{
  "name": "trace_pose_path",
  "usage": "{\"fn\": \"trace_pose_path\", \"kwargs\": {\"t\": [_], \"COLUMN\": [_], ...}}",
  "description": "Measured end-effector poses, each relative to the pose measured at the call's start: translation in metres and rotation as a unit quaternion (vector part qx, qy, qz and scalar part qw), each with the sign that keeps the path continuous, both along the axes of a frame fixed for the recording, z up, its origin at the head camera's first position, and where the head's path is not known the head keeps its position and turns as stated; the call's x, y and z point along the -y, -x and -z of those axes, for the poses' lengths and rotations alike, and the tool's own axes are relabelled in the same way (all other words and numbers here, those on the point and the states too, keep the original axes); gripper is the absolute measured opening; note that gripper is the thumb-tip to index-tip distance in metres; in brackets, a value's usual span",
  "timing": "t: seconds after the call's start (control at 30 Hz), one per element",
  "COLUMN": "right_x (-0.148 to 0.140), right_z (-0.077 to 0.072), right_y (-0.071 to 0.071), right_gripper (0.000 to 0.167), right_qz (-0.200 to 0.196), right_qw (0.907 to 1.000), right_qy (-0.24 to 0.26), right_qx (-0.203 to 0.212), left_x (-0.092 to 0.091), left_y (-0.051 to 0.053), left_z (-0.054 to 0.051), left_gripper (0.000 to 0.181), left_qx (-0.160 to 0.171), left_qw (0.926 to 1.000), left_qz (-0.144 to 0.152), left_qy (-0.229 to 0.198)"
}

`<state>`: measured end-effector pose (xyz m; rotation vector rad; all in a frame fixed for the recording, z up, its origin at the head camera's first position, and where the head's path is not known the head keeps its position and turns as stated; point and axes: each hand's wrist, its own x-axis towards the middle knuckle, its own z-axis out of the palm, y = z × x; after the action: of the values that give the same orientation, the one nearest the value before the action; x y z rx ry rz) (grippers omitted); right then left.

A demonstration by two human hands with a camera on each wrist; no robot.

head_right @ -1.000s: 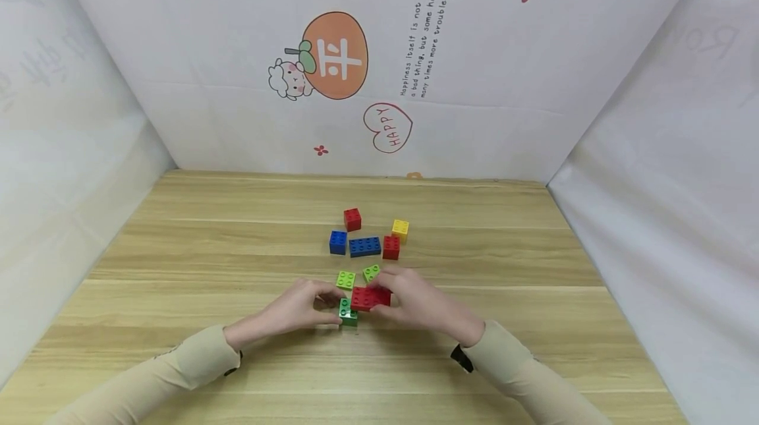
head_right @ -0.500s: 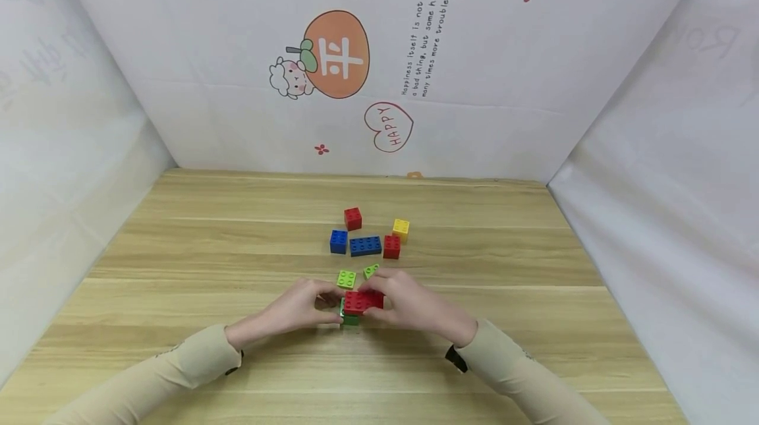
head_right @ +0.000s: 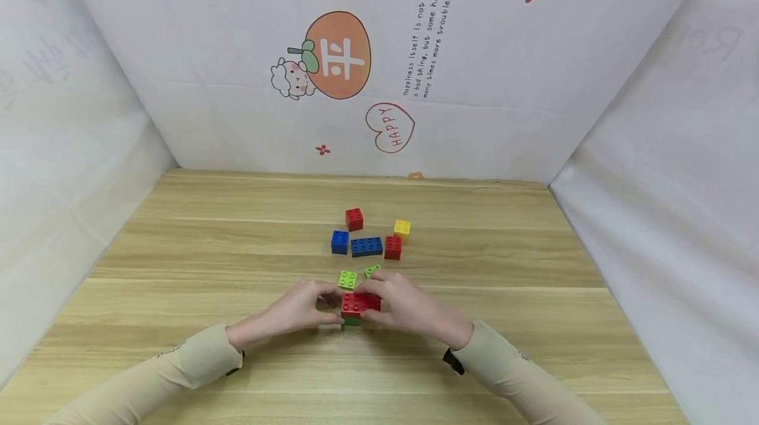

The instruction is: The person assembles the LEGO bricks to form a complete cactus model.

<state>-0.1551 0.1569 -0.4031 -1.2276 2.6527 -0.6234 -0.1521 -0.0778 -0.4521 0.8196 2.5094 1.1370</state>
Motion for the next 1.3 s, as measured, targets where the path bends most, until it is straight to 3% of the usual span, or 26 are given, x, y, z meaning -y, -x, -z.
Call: {"fn": "trace_pose_path", "kwargs": {"t": [0.3,1.3], "right_x": [0.0007,0.0029], "right_z": [0.0050,0.0027], "right_y": [-0.0002,-0.0027], "right_gripper": [0.032,0.036], "right_qz": [-0.014,0.012], "right_qw": [0.9993,0.9998], "right_qy": [0.010,0.016], "right_qx": [-0.034,-0.003], "left_x": [-0.0002,-0.0026], "left_y": [0.0001,-0.0019], "left_z": [0.0018,0.0008], "left_gripper": [0.035,0.036], "left_qx": [-0.003,-0.019], "left_qw": [1.0000,0.9997], "left_qz": [0.004,-0.003], "left_qy": [-0.001,0.014]}}
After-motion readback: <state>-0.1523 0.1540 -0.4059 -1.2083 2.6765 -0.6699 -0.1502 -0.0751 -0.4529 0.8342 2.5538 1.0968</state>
